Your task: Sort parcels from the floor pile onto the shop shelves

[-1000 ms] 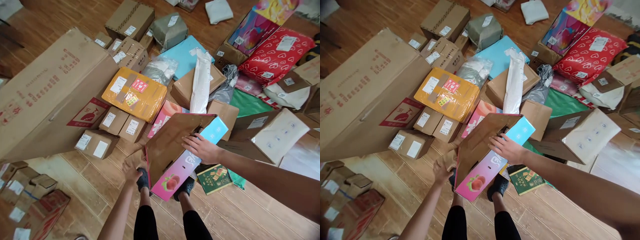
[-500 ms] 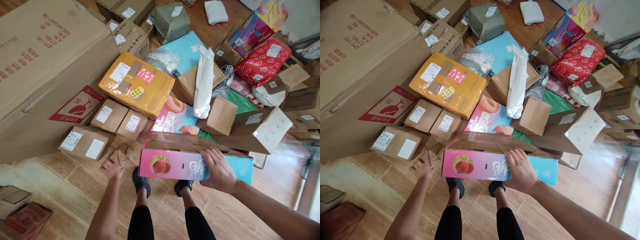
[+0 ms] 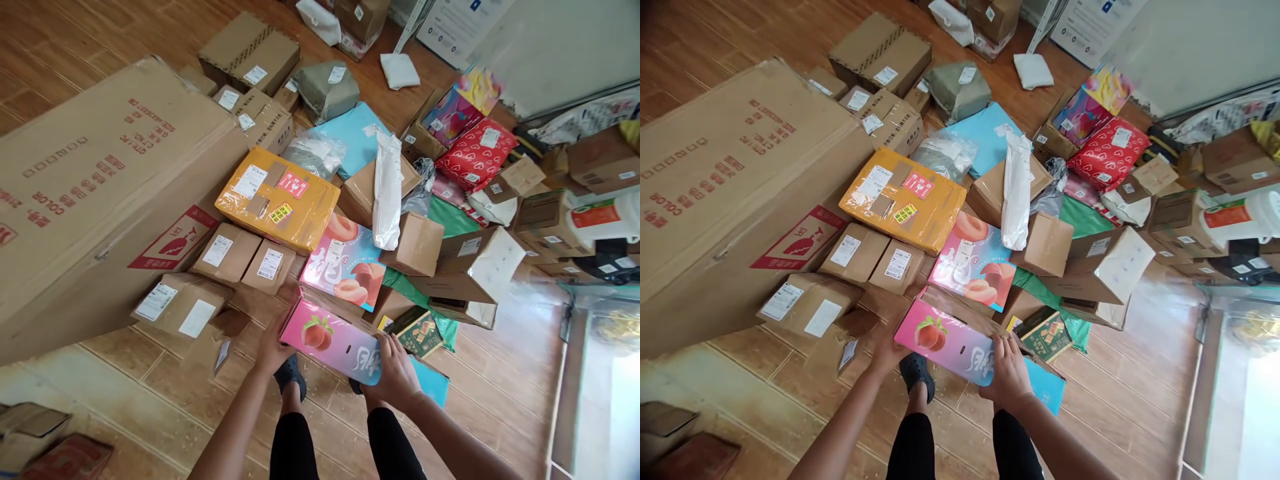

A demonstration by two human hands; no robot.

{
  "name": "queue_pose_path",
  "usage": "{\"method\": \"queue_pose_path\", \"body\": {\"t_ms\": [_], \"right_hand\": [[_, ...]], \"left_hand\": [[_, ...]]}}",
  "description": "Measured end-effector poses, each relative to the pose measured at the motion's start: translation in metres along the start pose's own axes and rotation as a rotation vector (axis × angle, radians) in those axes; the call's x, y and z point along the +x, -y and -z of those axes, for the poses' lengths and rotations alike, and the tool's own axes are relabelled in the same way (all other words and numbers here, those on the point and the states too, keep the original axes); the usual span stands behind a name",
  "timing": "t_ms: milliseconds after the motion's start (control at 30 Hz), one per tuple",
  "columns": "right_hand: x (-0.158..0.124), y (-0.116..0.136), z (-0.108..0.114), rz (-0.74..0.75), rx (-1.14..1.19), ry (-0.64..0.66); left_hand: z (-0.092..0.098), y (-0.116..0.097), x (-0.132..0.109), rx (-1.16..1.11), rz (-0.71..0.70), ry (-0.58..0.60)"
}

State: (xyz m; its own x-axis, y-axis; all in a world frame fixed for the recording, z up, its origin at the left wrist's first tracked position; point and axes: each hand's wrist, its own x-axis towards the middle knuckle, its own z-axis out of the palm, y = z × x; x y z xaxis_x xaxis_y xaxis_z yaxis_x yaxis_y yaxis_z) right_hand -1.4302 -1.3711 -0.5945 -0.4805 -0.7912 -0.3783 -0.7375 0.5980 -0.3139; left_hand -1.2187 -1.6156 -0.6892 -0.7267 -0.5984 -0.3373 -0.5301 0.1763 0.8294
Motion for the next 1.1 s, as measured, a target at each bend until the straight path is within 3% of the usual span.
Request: {"method": "queue_pose_path", "body": {"t_ms": [133,233,433,567,767,900,1000,1100], "right_hand": [[-0.017,0.009,-0.003,-0.037,0.067,0.084],[-0.017,0.011,-0.029,-0.050,0.094,0.189],[-0.017,-0.011,-0.130,-0.012,0.133,0.397],[-0.034,-0.024,-0.162,0.014,0.205,0.376],[-0.026,-0.042,-0.153,0.067,0.205,0.398],[0.001,-0.052,-0.134,0.085,0.204,0.396],[0.042,-0.065,-0.112,0.090,0.154,0.395],[0.110,-0.091,-0.085,0.140,0.097,0.396]], "left_hand": [[0.015,0.012,-0.037,0.015,0.020,-0.029],[0.012,0.032,-0.068,0.065,0.134,-0.020],[-0.034,0.089,-0.130,0.183,0.383,-0.009],[-0.062,0.106,-0.147,0.220,0.495,-0.071],[-0.081,0.087,-0.130,0.319,0.635,-0.126],[-0.078,0.073,-0.102,0.343,0.557,-0.152],[-0.067,0.056,-0.057,0.366,0.443,-0.116],[-0.060,0.031,0.012,0.439,0.314,-0.063]]}}
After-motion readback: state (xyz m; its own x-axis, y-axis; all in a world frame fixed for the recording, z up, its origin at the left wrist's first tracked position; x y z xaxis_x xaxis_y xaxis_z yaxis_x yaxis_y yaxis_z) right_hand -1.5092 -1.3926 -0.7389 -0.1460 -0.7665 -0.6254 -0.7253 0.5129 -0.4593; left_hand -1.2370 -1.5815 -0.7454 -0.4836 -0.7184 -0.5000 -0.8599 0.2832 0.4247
